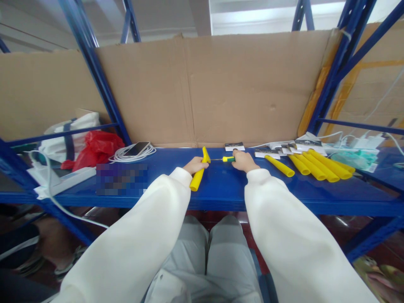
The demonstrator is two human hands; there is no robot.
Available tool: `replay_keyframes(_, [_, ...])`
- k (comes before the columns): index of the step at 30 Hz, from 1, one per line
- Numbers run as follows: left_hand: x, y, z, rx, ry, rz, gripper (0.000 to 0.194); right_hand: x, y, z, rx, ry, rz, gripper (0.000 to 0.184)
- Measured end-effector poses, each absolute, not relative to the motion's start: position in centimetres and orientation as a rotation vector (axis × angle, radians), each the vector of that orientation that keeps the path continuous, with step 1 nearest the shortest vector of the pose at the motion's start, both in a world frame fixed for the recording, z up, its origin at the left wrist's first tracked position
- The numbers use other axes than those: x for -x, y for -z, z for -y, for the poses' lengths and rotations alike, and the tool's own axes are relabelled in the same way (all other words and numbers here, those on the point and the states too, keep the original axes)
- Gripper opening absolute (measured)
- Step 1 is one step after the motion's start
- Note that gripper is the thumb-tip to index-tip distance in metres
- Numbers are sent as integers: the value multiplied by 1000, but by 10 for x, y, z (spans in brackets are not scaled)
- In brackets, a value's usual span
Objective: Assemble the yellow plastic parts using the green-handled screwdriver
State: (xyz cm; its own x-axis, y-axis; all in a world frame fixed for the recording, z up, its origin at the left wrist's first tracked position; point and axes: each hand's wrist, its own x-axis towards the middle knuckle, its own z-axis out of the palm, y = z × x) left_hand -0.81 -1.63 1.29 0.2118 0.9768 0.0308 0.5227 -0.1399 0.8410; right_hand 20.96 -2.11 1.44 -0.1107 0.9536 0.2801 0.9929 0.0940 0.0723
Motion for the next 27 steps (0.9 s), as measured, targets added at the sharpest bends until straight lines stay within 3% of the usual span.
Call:
replay_keyframes(4, [8, -12, 16, -1771, -800, -1403, 17, -210, -14, 21, 2031, 310, 2168, 36])
replay_keyframes(23, [11, -6, 6, -1812, -790, -1420, 2, -209, -17, 24, 1908, 382, 2137, 33])
replay_keyframes(27, [10, -7, 8, -1818, -777, -1428, 8, -208, -18, 24, 1934, 370, 2132, 34])
